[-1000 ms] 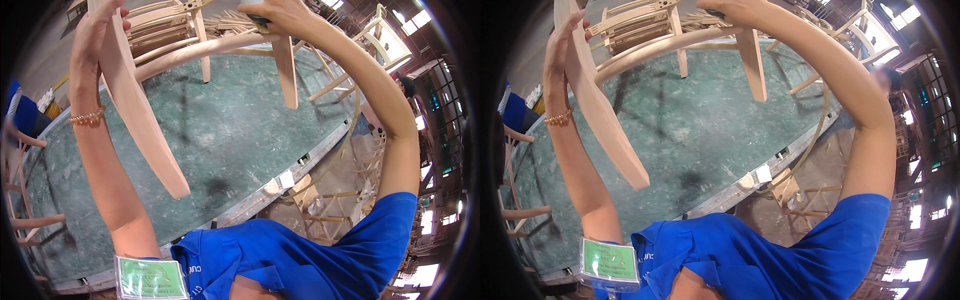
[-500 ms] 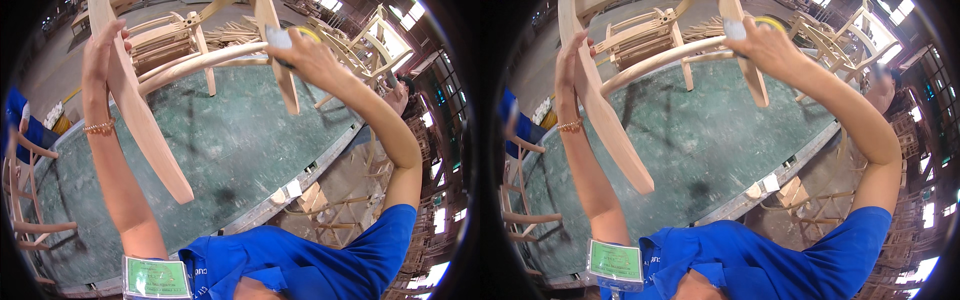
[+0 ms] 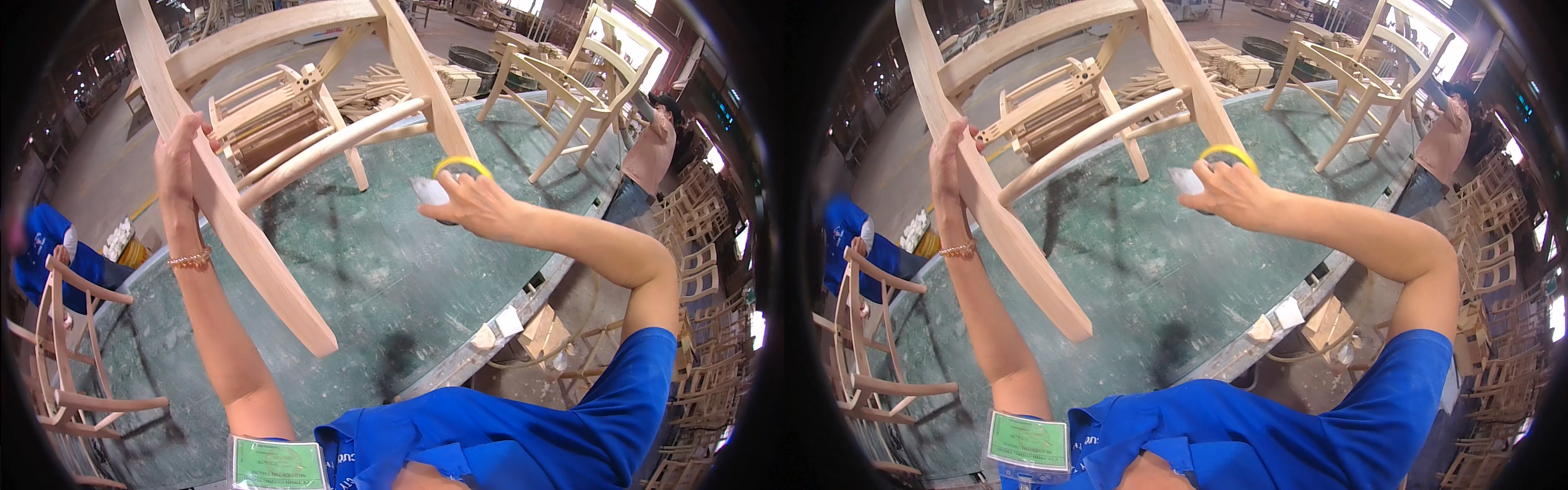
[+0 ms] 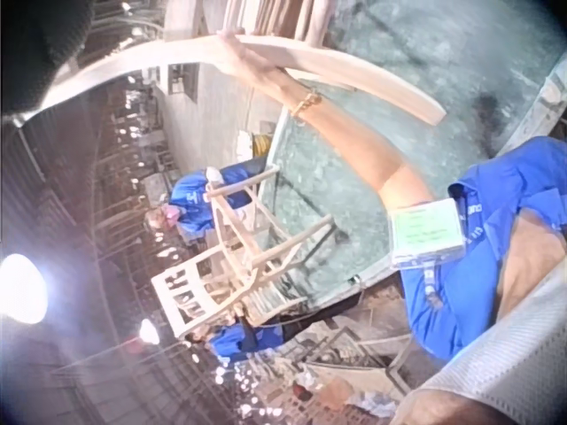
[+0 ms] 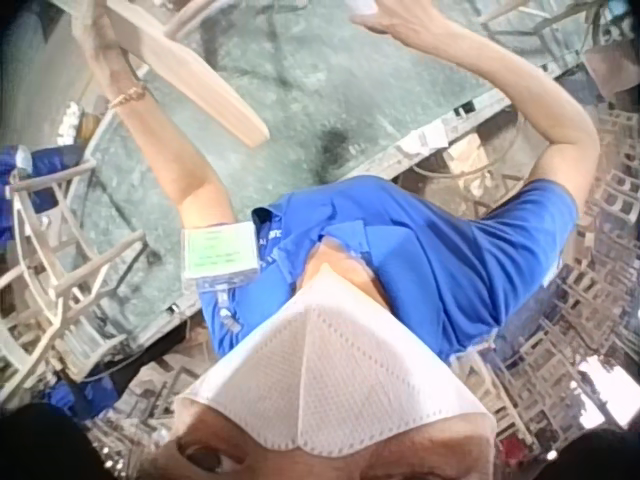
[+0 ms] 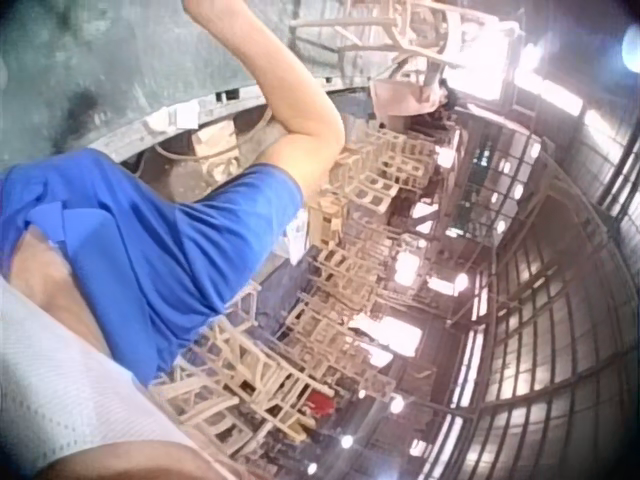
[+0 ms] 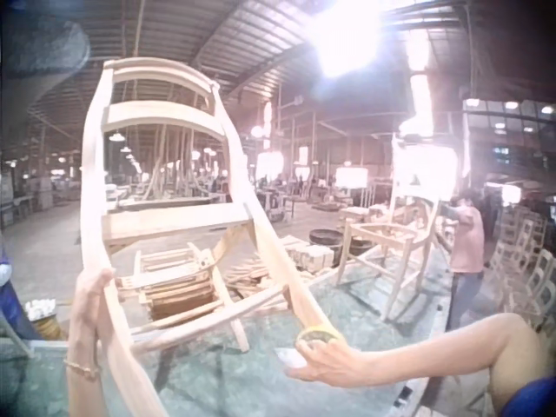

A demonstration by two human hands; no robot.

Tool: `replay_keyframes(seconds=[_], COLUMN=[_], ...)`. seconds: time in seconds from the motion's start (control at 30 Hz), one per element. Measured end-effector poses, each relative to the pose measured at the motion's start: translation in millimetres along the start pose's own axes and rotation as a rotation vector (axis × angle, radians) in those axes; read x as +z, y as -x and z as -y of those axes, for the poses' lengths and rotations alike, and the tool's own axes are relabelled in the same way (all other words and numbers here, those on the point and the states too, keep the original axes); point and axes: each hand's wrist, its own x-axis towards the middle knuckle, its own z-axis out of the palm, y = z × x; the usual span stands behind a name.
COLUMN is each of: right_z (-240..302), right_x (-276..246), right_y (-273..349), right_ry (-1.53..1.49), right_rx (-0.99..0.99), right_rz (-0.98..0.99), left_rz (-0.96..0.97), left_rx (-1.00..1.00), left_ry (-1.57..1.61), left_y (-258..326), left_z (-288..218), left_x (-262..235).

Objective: The person sands wooden chair frames on a conveyor belt using a handheld power sander and a sanding block. They rotate the chairs to access different surfaces and move them along the line after finishing.

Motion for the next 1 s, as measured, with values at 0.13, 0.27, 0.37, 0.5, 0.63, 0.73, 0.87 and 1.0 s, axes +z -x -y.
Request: replay_keyframes(seconds=[0.13,0.27,0.37,0.5,0.63,0.73,0.87,1.0], right_z=[10,37,79,170,240,266,279,282], right_x=[-1,21,38,92,136,149,151,151], right_y=[17,38,49,65,73,76,82,83], right_ry=[0.026,-0.211,-0.578,-0.767,-0.966,-1.017,-1.074,-1.024], right_rx=[0.061,0.171,0.325,0.480,0.595,0.645,0.699,0.690], right_rz=[-0.017,0.023,0.213,0.222,0.087,0.047,0.056,-0.026], left_rz=[0.012,0.022,0.005,0.045,0.061,0.035,0.002,0.016], left_rx=[-0.017,-0.046,-0.085,-0.150,-0.184,-0.171,-0.165,-0.138], left_ry=[0.031,0.035,-0.007,0.012,-0.006,-0.018,-0.079,-0.128], left_y=[-9,-11,-4,7,10,13,24,63], left_z=[-1,-2,3,8,5,4,1,24], left_x=[-3,4,0,-2,1,2,0,-2])
